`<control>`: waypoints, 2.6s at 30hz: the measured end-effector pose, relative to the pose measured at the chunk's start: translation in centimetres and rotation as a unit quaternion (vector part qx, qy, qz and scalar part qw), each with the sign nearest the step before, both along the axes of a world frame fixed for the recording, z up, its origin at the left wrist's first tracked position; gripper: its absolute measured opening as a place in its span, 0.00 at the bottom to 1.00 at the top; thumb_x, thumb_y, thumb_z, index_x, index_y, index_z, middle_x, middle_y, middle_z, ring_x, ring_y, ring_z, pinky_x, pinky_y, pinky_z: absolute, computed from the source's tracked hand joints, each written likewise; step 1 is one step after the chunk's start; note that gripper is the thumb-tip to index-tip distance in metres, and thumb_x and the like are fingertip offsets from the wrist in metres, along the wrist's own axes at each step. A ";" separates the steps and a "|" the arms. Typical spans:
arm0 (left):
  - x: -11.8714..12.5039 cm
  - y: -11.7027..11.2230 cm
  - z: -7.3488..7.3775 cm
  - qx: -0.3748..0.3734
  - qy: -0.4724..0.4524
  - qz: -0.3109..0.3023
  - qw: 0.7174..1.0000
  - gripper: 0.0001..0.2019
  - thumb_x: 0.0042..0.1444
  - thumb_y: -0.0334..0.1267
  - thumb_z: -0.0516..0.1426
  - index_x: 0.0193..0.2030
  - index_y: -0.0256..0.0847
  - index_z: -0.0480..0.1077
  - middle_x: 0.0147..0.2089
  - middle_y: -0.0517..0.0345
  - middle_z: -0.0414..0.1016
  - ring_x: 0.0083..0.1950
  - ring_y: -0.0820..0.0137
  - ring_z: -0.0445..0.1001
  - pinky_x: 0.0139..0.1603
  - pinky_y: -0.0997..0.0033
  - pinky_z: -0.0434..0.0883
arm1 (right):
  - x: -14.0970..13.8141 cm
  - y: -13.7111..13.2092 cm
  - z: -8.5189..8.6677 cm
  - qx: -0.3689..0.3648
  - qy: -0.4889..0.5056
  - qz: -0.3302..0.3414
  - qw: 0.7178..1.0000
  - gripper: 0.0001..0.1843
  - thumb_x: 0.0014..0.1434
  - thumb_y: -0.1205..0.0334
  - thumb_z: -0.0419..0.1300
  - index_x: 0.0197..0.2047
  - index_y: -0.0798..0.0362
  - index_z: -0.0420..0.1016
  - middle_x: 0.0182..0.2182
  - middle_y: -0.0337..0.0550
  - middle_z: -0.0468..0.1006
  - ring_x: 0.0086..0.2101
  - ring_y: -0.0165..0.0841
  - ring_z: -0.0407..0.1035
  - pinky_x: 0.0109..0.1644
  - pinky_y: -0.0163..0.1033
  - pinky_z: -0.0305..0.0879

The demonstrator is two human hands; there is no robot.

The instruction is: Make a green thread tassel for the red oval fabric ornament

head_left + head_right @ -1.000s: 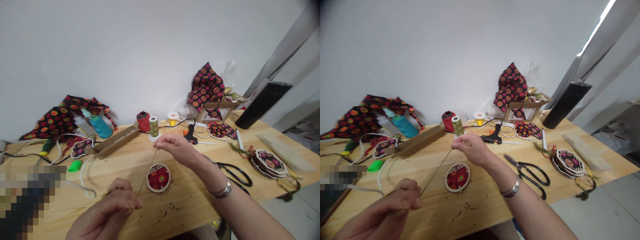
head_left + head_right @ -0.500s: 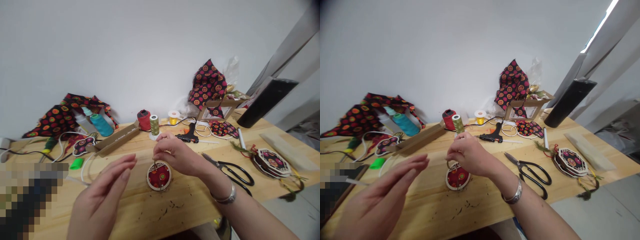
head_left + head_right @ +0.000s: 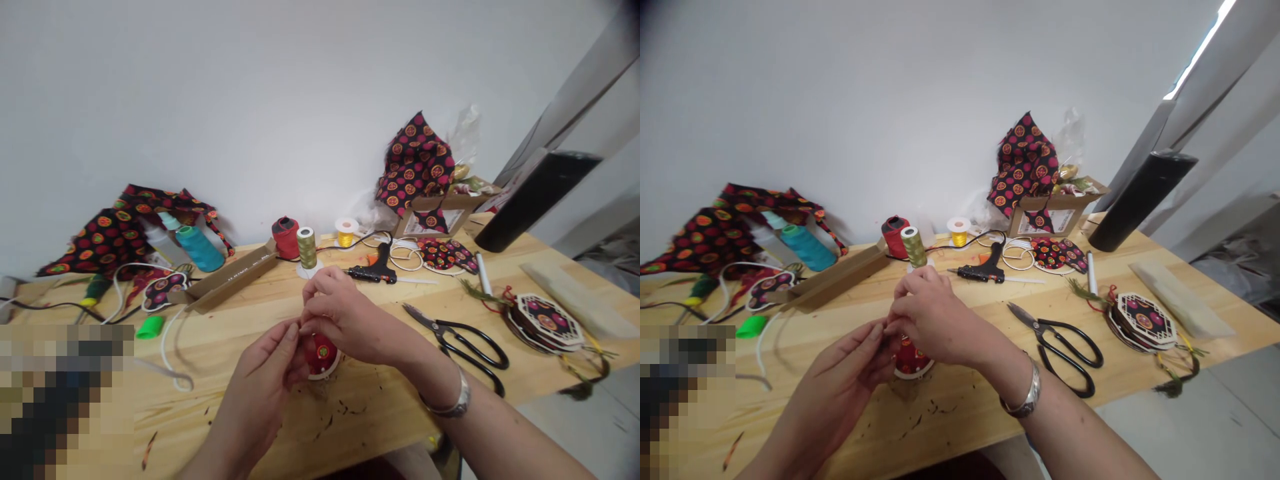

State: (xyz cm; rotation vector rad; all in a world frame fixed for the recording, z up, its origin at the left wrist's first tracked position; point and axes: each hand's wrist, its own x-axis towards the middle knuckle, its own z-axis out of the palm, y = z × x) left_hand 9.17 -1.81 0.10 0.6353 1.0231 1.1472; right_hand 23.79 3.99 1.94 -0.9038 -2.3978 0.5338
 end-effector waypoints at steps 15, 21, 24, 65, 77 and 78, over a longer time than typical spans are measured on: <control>-0.5 -0.1 -0.5 -0.026 0.074 0.002 0.997 0.11 0.46 0.40 0.64 0.35 0.37 0.78 0.17 0.69 0.55 0.19 0.80 0.46 0.16 0.82 0.48 | 0.4 0.2 -0.1 0.001 -0.003 0.022 1.000 0.07 0.61 0.68 0.55 0.32 0.54 0.72 0.42 0.42 0.68 0.48 0.35 0.54 0.53 0.44 0.53; -0.7 -0.3 -0.7 -0.028 0.088 0.002 0.996 0.11 0.48 0.41 0.63 0.36 0.37 0.79 0.16 0.69 0.53 0.19 0.80 0.45 0.16 0.82 0.47 | 0.4 0.2 0.0 -0.002 -0.004 0.011 1.000 0.06 0.60 0.68 0.56 0.31 0.54 0.72 0.42 0.42 0.68 0.46 0.35 0.55 0.52 0.44 0.54; -0.7 -0.2 -0.7 -0.031 0.098 0.006 0.995 0.10 0.48 0.41 0.63 0.34 0.37 0.79 0.16 0.68 0.55 0.19 0.80 0.44 0.16 0.82 0.46 | 0.4 0.3 -0.2 0.004 0.001 0.015 1.000 0.06 0.60 0.68 0.56 0.32 0.53 0.71 0.41 0.42 0.68 0.46 0.35 0.56 0.52 0.44 0.54; -1.1 0.1 -0.8 -0.069 0.090 0.082 0.990 0.12 0.40 0.41 0.68 0.31 0.36 0.78 0.15 0.71 0.53 0.18 0.81 0.45 0.15 0.83 0.47 | 16.0 -8.7 -6.6 -0.026 -0.278 -0.377 0.883 0.17 0.49 0.59 0.55 0.41 0.59 0.72 0.34 0.53 0.73 0.35 0.43 0.70 0.41 0.48 0.68; -1.3 0.0 -0.9 -0.064 0.081 0.074 0.992 0.12 0.43 0.41 0.66 0.34 0.35 0.78 0.14 0.72 0.52 0.18 0.81 0.44 0.15 0.82 0.46 | 10.1 -8.8 -1.6 -0.342 0.081 -0.260 0.899 0.20 0.52 0.55 0.58 0.48 0.51 0.72 0.46 0.50 0.74 0.44 0.41 0.70 0.44 0.42 0.68; -1.3 0.1 -0.9 -0.065 0.081 0.077 0.992 0.12 0.43 0.41 0.66 0.34 0.35 0.78 0.14 0.72 0.52 0.18 0.81 0.44 0.15 0.82 0.46 | 9.2 -8.7 -1.6 -0.411 0.157 -0.244 0.864 0.21 0.53 0.52 0.58 0.48 0.51 0.72 0.46 0.50 0.74 0.44 0.40 0.70 0.45 0.43 0.68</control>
